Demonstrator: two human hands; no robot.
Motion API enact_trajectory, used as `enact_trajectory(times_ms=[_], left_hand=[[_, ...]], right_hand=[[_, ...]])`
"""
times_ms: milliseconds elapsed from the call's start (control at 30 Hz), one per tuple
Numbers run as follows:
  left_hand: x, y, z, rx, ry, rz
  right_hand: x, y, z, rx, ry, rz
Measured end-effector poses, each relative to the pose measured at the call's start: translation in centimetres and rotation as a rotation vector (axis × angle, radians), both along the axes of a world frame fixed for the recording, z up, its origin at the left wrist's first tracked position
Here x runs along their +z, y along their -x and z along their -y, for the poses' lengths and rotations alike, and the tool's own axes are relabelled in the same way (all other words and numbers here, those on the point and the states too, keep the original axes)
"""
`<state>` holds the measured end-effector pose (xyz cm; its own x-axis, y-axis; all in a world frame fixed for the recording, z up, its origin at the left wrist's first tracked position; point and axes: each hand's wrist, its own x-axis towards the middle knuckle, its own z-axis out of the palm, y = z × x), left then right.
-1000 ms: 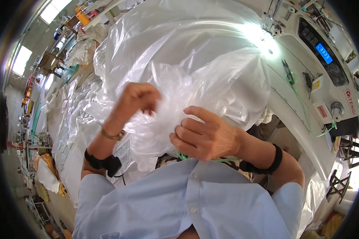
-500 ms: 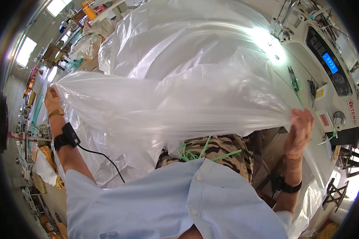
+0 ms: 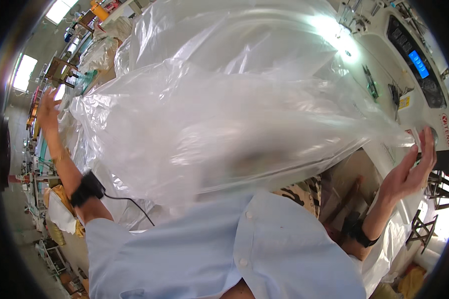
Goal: Sewing white plastic sheets with an industrial sewing machine.
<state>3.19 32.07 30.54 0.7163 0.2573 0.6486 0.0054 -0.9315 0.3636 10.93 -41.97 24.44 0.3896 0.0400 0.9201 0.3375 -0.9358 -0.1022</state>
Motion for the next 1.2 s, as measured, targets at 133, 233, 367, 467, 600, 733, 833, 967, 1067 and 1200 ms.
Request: enact_trajectory(times_ms=[133, 233, 367, 467, 600, 733, 833, 967, 1067, 1200], left_hand=[[2.2, 5.9, 20.9, -0.346, 0.242, -0.227], [-0.1, 3.2, 26.5, -0.724, 0.153, -0.676], [-4.9, 4.4, 24.9, -0.63, 0.217, -0.84], [-11.5, 6.2, 23.4, -0.558, 0.122, -0.99], [-19.7, 8.2, 24.0, -0.42, -0.022, -1.117], [-18.9, 5.9, 24.2, -0.399, 0.12, -0.83], [-14.9, 4.7, 23.5, -0.365, 0.689, -0.844], [-9.7, 2.4, 24.5, -0.53, 0.503, -0.742], [-7.0, 1.4, 25.5, -0.698, 0.38, -0.523], [-3.0, 0.4, 26.4, -0.841, 0.197, -0.53]], right_hand=[[2.1, 3.4, -9.9, 1.081, 0.419, -0.514], [-3.3, 2.0, -16.9, 1.255, 0.442, -0.794], [-6.5, 0.6, -18.5, 1.062, 0.729, -1.338], [-9.4, -0.6, -17.7, 1.03, 0.66, -0.847], [-8.4, -3.8, -18.5, 0.682, 0.738, -0.417], [-7.6, -8.5, -16.0, 0.696, 0.403, -0.519], [-4.0, -4.8, -16.2, 0.747, 0.839, -0.822], [0.2, 0.1, -19.6, 1.55, 0.426, -0.862], [-0.4, 0.4, -22.1, 1.315, 0.212, -0.473], [-1.6, -0.5, -24.2, 1.122, 0.263, -0.431]])
